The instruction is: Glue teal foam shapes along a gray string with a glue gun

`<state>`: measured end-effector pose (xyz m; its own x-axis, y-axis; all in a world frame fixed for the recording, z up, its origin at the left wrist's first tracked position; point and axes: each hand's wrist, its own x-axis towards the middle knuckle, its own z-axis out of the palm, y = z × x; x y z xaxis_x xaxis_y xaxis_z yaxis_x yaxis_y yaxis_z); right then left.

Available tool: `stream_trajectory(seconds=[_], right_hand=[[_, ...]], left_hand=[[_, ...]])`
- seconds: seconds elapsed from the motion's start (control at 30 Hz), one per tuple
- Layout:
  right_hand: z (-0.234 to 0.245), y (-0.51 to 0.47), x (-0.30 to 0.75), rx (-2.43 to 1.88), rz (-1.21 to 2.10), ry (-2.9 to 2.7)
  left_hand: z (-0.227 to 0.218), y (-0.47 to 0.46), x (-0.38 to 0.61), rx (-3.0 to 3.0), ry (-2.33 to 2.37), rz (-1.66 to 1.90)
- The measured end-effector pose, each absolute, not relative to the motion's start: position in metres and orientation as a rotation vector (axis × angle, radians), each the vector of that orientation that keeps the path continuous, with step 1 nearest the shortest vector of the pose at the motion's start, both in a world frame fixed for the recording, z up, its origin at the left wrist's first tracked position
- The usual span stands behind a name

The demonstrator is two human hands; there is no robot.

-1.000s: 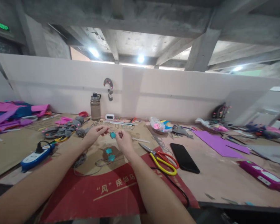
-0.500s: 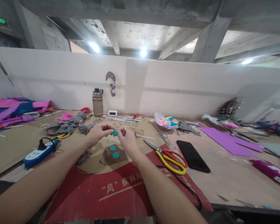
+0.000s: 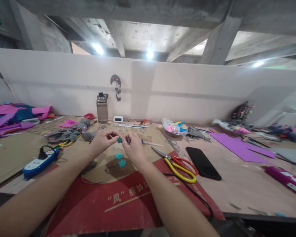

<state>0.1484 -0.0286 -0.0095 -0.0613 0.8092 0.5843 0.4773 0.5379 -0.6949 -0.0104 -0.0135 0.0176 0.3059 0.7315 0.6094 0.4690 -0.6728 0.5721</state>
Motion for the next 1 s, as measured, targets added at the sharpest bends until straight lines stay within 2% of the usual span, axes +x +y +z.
stream_trajectory(seconds=[0.2, 0.57, 0.83, 1.0], right_hand=[[-0.006, -0.034, 0.148, -1.071, 0.358, -1.712], [-0.008, -0.031, 0.150, -1.030, 0.463, -1.743], [-0.008, -0.025, 0.150, -1.059, 0.654, -1.564], [-0.006, -0.029, 0.148, -1.048, 0.645, -1.530]], left_hand=[[0.022, -0.016, -0.009, 2.202, 1.101, 1.297], [0.021, -0.008, -0.015, 1.449, 0.899, 0.874], [0.016, -0.006, -0.011, 1.401, 0.783, 0.981], [0.010, -0.005, -0.007, 1.465, 0.862, 1.074]])
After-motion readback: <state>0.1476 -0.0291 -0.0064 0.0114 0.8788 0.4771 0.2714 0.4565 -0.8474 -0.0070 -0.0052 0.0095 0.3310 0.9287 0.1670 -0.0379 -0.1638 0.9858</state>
